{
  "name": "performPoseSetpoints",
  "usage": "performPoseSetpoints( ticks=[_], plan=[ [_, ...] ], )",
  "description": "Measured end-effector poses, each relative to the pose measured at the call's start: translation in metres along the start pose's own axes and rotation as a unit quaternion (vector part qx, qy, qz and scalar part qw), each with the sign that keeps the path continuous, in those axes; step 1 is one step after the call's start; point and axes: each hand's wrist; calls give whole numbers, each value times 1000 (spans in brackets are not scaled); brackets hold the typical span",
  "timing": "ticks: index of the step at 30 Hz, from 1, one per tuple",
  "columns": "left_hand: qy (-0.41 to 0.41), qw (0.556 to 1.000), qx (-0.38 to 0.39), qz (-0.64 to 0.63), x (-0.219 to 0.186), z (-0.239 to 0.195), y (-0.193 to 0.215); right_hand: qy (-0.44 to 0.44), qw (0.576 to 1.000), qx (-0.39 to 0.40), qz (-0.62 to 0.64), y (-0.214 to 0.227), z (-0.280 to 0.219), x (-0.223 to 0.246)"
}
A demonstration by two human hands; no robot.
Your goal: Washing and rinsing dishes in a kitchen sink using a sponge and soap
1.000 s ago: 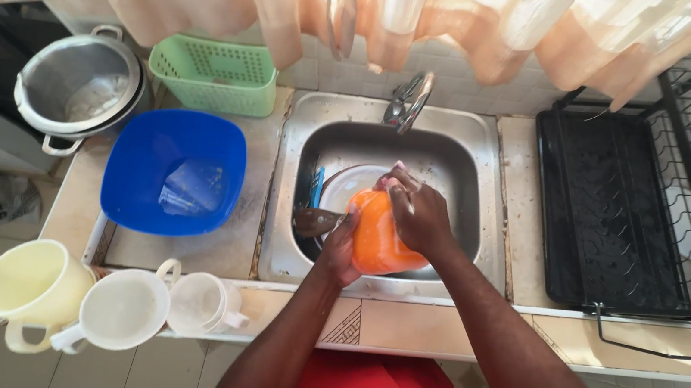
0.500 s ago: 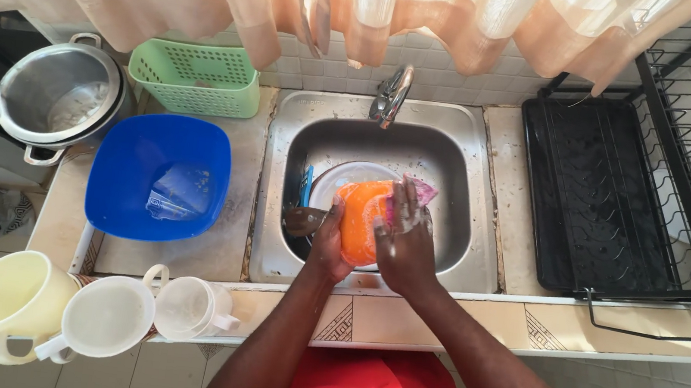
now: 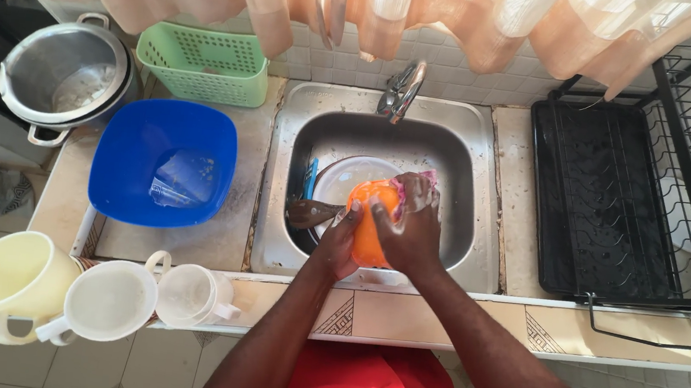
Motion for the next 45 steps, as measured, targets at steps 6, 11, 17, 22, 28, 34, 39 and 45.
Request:
performPoseSetpoints(
  ticks=[6,11,17,22,28,34,39,45],
  plan=[
    [31,999,6,4,7,-3,11,113,993,-2,40,16,12,-16],
    [35,999,-17,-2,7,-2,7,95,989,39,109,24,17,-27],
    [17,998,-51,-39,-16,1,-11,13,973,-7,231,3,-9,-37],
    [-11,993,-54,-107,-17,4,-6,34,956,-74,282,-1,-40,-2],
    [-15,991,-69,-115,-19,7,-11,155,963,-113,190,-20,-46,-12],
    [-48,987,-54,-142,-20,11,-8,185,979,-81,-7,-24,-47,-10],
    [-28,988,-57,-143,-9,10,14,285,949,-110,-74,-29,-46,-19],
    [18,989,-94,-113,17,17,45,258,926,42,-274,-32,-24,-21]
  ],
)
Point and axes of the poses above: each hand's wrist, its own z-axis towards the middle knuckle, its own y-axis out of the back of the hand, x = y × z, and after that the axes turned 10 degrees about x, right-handed
